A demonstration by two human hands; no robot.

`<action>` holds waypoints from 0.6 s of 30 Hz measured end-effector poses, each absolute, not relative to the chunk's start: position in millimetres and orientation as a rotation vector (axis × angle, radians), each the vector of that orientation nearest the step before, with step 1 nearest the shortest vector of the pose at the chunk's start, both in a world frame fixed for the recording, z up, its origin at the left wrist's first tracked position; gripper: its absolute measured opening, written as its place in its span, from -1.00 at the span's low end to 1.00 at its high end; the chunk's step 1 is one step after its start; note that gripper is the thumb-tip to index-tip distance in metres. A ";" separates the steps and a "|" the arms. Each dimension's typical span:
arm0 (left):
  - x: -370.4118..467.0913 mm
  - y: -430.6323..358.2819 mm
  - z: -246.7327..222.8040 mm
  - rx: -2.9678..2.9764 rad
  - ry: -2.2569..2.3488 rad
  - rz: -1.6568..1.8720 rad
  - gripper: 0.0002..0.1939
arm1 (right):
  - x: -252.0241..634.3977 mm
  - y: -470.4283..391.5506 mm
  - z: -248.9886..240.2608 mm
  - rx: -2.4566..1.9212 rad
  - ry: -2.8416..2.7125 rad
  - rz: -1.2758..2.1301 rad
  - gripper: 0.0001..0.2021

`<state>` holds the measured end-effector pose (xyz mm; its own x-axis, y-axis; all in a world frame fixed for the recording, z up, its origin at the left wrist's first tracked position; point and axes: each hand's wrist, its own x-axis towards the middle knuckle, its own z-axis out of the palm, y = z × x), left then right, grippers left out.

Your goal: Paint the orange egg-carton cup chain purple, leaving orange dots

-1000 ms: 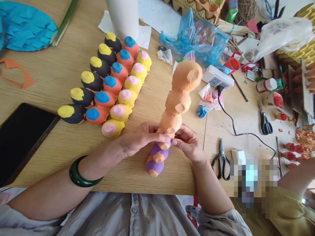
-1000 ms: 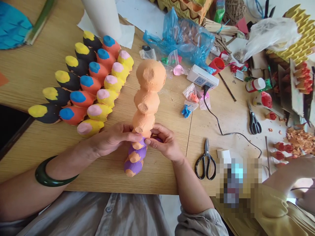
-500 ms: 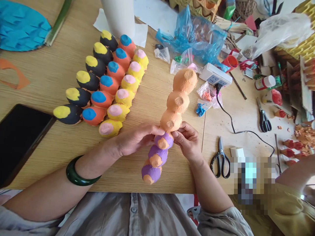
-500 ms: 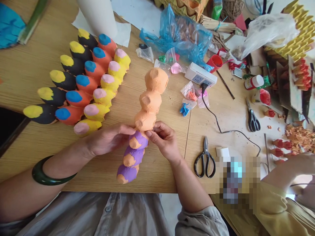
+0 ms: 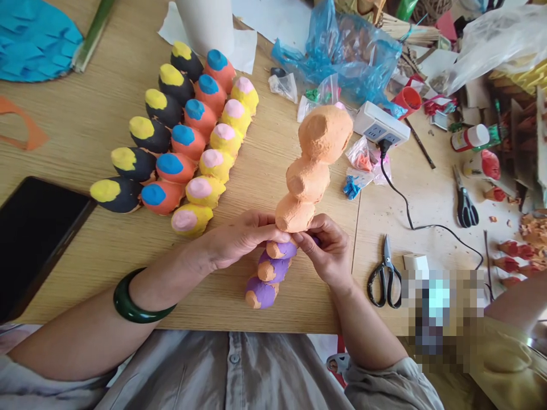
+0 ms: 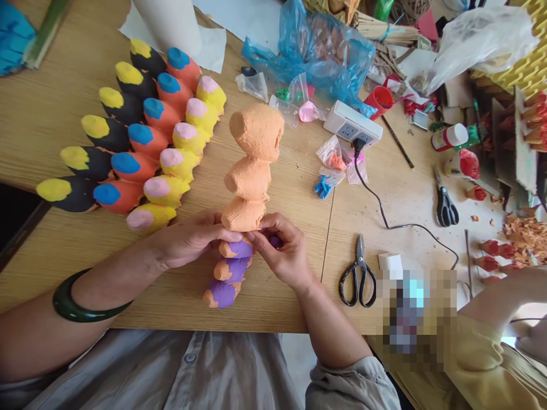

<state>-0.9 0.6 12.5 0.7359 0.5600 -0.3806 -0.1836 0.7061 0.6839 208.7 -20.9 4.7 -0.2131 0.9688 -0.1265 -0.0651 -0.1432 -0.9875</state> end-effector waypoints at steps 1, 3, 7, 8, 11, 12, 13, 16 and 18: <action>-0.6 0.4 12.2 0.657 0.621 0.459 -0.50 | 208.7 -20.6 4.1 -1.122 -1.217 1.513 -0.61; -0.5 0.7 12.5 0.612 0.581 0.469 -0.51 | 209.7 -19.1 2.2 -1.074 -1.170 1.539 -0.67; -1.7 3.4 11.5 0.581 0.575 0.539 -0.56 | 215.0 -13.3 -4.6 -1.058 -1.085 1.572 -0.67; -2.2 4.1 10.5 0.590 0.592 0.559 -0.58 | 216.7 -11.9 -6.4 -1.071 -1.082 1.576 -0.64; -3.7 5.1 7.5 0.636 0.562 0.553 -0.60 | 220.6 -8.8 -10.3 -1.093 -1.089 1.590 -0.60; -4.0 5.3 7.1 0.658 0.527 0.530 -0.59 | 221.3 -8.3 -10.9 -1.094 -1.090 1.596 -0.60; -4.3 5.4 7.1 0.680 0.492 0.507 -0.58 | 221.7 -7.7 -11.2 -1.092 -1.090 1.606 -0.61; -4.6 6.3 8.8 0.727 0.459 0.497 -0.59 | 221.7 -5.8 -10.3 -1.077 -1.079 1.649 -0.62; -4.2 7.0 9.8 0.750 0.494 0.544 -0.60 | 221.2 -4.1 -9.2 -1.083 -1.060 1.677 -0.60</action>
